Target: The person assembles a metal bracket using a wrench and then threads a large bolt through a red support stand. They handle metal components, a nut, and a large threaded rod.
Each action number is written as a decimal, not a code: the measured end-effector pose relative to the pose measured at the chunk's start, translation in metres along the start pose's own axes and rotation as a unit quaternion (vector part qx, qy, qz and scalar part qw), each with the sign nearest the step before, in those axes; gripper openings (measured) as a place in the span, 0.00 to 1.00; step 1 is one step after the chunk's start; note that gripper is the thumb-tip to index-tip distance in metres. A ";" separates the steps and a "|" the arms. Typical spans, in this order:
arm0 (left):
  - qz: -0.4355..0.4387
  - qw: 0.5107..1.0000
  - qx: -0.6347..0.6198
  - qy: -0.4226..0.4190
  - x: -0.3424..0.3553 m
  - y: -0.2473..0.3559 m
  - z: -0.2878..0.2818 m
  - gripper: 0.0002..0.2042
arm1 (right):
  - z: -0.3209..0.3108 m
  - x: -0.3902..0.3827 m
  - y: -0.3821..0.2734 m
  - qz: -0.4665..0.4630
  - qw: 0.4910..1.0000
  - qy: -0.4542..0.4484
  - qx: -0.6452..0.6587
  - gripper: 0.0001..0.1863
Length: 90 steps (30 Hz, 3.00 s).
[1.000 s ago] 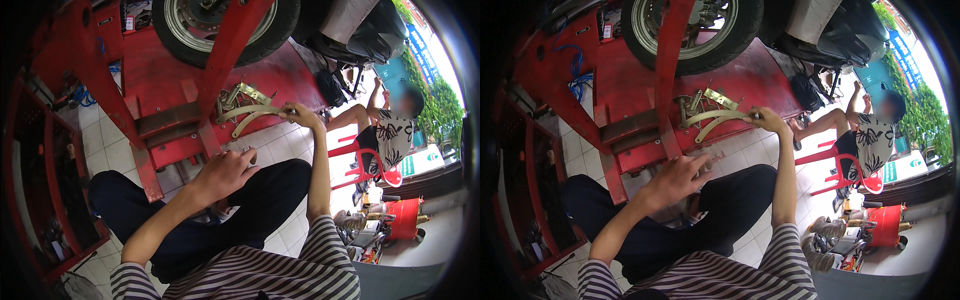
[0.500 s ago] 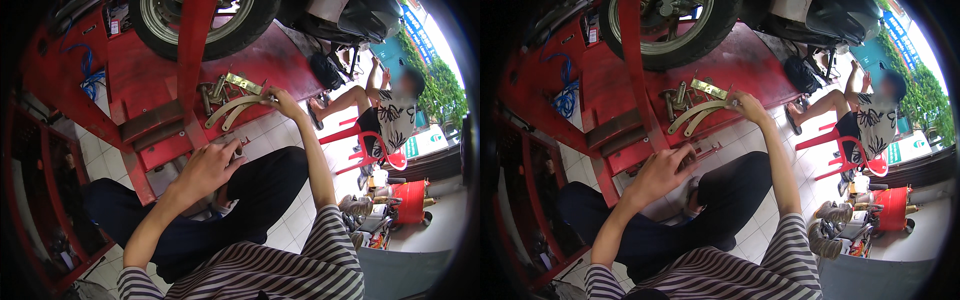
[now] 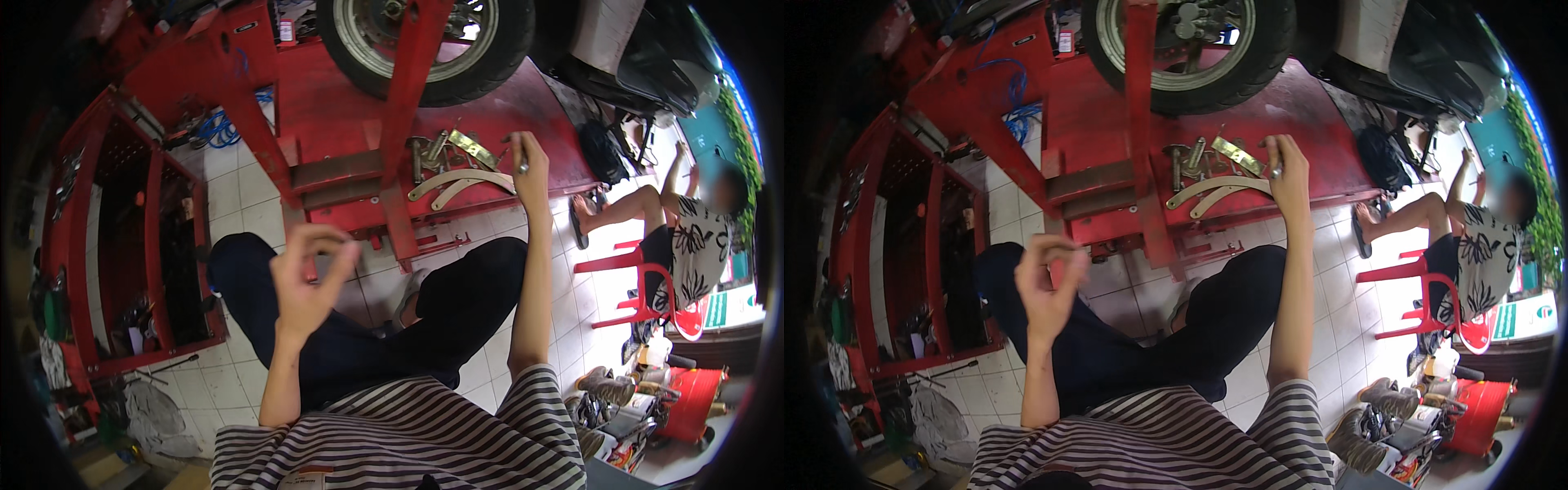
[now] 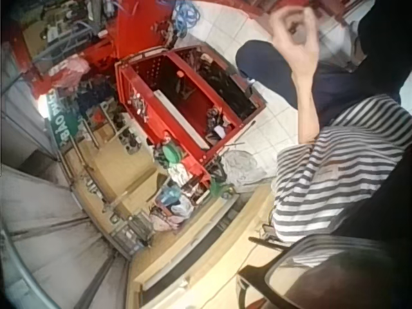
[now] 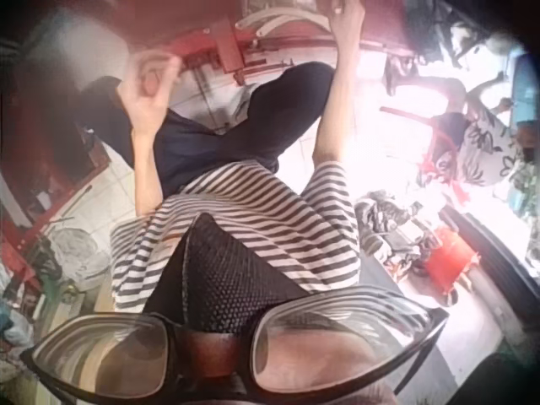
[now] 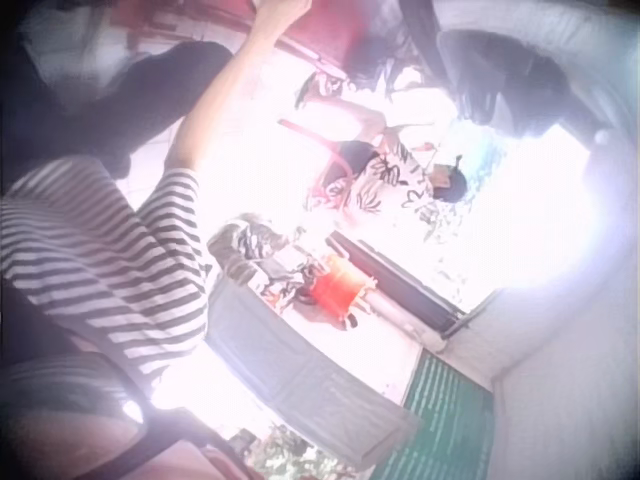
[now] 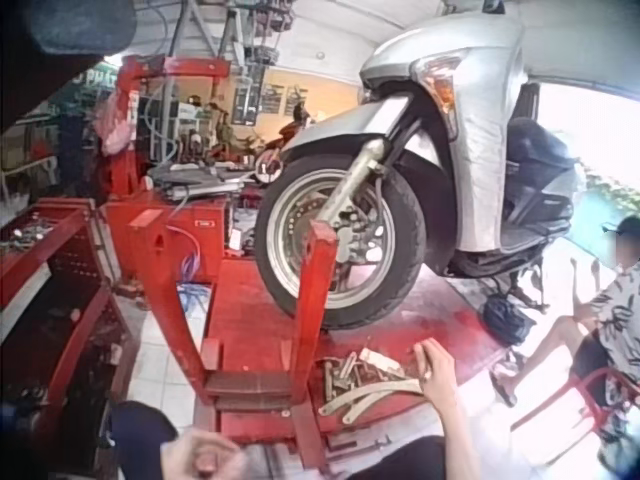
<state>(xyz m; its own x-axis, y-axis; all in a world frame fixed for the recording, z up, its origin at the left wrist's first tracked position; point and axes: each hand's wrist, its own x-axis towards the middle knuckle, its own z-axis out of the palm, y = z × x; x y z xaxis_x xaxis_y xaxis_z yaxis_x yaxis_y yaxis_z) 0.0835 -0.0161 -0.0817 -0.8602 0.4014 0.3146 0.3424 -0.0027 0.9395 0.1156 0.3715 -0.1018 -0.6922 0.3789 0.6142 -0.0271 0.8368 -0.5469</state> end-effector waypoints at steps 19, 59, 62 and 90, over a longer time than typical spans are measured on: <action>-0.102 0.904 0.029 0.415 -0.029 -0.109 -0.102 0.13 | 0.099 -0.077 -0.030 0.168 0.925 0.190 0.284 0.19; -0.083 0.943 -0.024 0.321 -0.004 -0.129 -0.077 0.13 | 0.085 -0.024 0.024 -0.051 0.970 -0.149 -0.187 0.18; -0.074 0.943 -0.027 0.324 -0.003 -0.127 -0.072 0.13 | 0.084 -0.021 0.029 -0.049 0.972 -0.167 -0.160 0.22; -0.085 0.942 -0.010 0.324 0.010 -0.134 -0.069 0.13 | 0.117 -0.002 0.003 0.062 0.994 -0.089 -0.010 0.19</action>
<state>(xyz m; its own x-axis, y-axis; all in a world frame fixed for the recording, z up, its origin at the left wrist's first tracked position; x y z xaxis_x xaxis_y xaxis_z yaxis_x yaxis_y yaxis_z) 0.0033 -0.0752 -0.1947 -0.9545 -0.2461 0.1686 0.1763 -0.0094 0.9843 0.0325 0.3263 -0.1715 -0.8065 0.4046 0.4310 0.0793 0.7965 -0.5994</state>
